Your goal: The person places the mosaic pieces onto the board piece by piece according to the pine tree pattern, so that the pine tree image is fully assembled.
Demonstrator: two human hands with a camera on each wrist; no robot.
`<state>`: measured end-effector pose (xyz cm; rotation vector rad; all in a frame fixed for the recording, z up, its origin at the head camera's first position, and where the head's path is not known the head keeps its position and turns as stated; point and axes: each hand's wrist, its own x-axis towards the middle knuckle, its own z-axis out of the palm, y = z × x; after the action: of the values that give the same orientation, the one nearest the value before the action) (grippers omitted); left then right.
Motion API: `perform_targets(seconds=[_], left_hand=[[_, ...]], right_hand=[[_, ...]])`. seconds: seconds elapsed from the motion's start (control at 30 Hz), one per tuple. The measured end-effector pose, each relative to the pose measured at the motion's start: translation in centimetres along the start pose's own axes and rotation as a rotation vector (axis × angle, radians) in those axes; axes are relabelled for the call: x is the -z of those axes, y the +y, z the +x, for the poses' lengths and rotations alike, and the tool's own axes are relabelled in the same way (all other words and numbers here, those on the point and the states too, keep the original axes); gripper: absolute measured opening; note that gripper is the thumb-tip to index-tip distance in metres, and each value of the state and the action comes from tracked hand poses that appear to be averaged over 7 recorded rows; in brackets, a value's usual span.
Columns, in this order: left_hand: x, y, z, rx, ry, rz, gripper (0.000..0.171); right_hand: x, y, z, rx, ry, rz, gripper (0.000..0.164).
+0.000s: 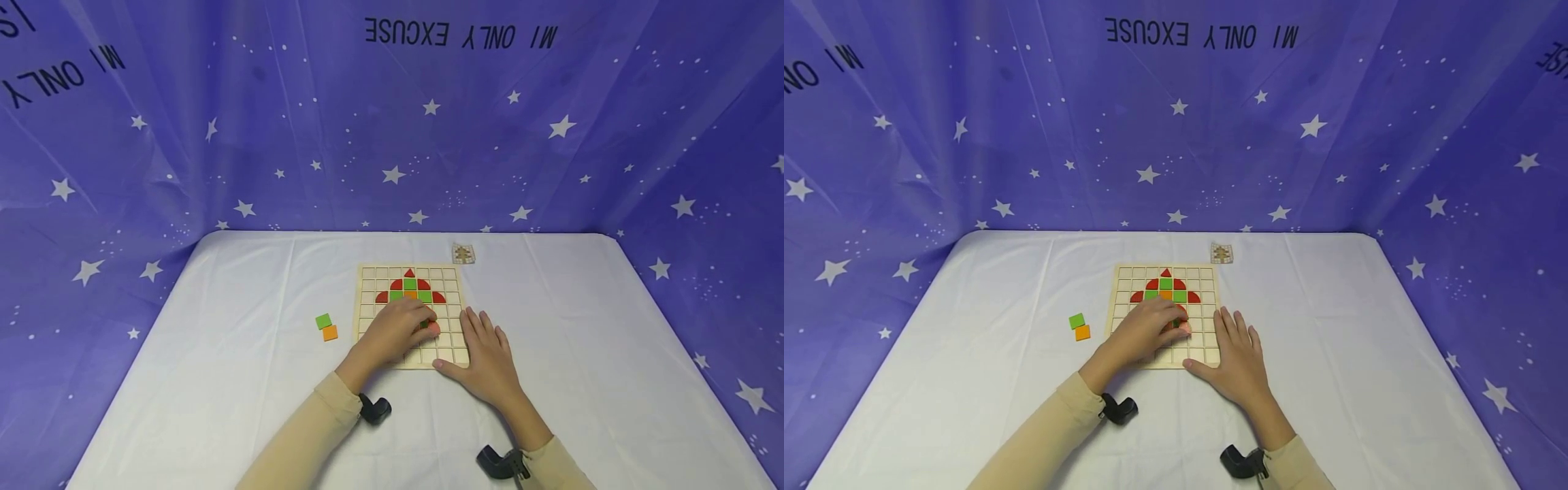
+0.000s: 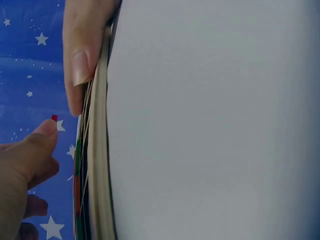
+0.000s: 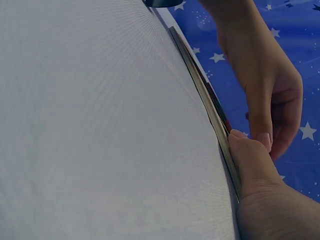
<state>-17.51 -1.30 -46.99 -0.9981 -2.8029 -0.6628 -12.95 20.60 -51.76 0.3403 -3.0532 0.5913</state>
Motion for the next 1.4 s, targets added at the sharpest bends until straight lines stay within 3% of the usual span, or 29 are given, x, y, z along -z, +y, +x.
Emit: perform_targets(seconds=[0.43, 0.9, 1.4], left_hand=[[-1.7, 0.4, 1.4, -0.014, -0.032, 0.067, 0.029], [-2.3, 0.6, 1.7, 0.113, -0.026, -0.011, 0.025], [-2.6, 1.3, 2.5, 0.253, 0.039, -0.059, 0.02]], right_hand=[[0.1, 0.0, 0.0, 0.007, 0.003, -0.007, 0.117], [0.1, 0.0, -0.1, 0.007, 0.004, -0.011, 0.117], [0.1, 0.0, -0.1, 0.001, -0.009, -0.014, 0.117]])
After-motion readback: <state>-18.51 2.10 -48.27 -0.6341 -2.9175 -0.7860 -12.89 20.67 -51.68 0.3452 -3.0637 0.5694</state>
